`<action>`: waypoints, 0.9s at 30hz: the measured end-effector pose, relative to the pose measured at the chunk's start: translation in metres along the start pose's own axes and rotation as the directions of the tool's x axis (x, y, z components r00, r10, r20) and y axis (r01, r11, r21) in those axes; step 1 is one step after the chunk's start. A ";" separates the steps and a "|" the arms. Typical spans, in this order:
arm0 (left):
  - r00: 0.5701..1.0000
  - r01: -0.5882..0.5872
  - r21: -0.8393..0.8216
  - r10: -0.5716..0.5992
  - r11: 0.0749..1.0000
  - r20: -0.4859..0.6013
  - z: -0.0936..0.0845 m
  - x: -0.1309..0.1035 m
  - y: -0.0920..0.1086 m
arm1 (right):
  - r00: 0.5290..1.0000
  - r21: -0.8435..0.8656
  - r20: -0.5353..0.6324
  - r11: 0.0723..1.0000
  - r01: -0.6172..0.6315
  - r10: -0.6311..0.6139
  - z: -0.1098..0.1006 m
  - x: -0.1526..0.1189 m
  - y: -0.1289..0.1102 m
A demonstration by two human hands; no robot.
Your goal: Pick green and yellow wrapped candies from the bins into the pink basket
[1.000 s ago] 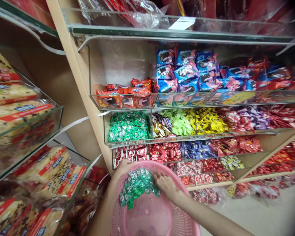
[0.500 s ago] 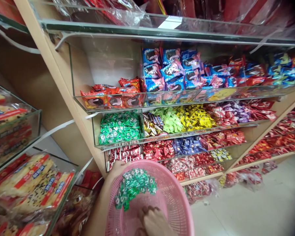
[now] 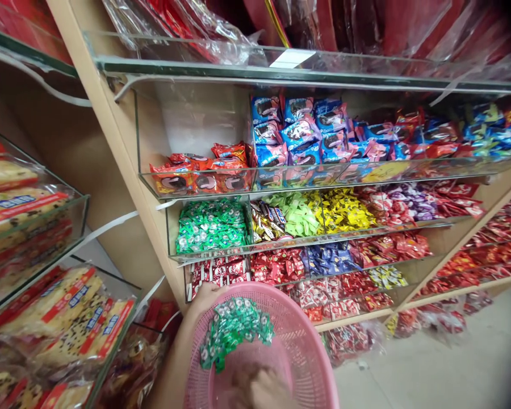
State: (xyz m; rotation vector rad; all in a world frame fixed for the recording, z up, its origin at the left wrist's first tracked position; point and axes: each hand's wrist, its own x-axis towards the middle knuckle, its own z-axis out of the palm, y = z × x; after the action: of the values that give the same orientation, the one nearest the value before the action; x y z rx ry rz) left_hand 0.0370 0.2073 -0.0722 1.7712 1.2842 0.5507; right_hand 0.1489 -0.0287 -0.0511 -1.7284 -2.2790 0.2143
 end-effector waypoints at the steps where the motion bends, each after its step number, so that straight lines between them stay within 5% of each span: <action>1: 1.000 -0.003 -0.010 0.003 1.000 0.002 0.000 -0.001 0.000 | 0.999 0.034 -0.017 0.998 -0.047 0.047 -0.023 0.006 0.006; 6: 1.000 -0.013 -0.046 0.013 0.999 0.001 0.003 0.000 -0.006 | 0.966 -0.023 -0.240 0.994 -0.105 0.097 -0.125 0.046 0.044; 10: 0.999 -0.034 -0.050 0.034 0.998 -0.001 0.004 0.002 -0.010 | 0.927 -0.207 -0.376 0.976 -0.073 -0.010 -0.166 0.091 0.060; 17: 0.999 -0.037 -0.047 0.037 0.998 0.006 0.004 0.004 -0.013 | 0.932 -0.561 -0.301 0.828 -0.001 -0.203 -0.184 0.168 0.051; 27: 0.997 -0.071 0.002 0.071 0.997 0.024 0.004 0.008 -0.018 | 0.954 -0.602 -0.280 0.793 -0.088 -0.107 -0.182 0.205 0.052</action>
State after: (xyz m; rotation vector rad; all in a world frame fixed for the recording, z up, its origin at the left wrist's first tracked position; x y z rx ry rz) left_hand 0.0338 0.2152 -0.0901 1.8264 1.2101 0.5653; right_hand 0.2009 0.1743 0.1335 -1.8487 -2.2524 -0.8350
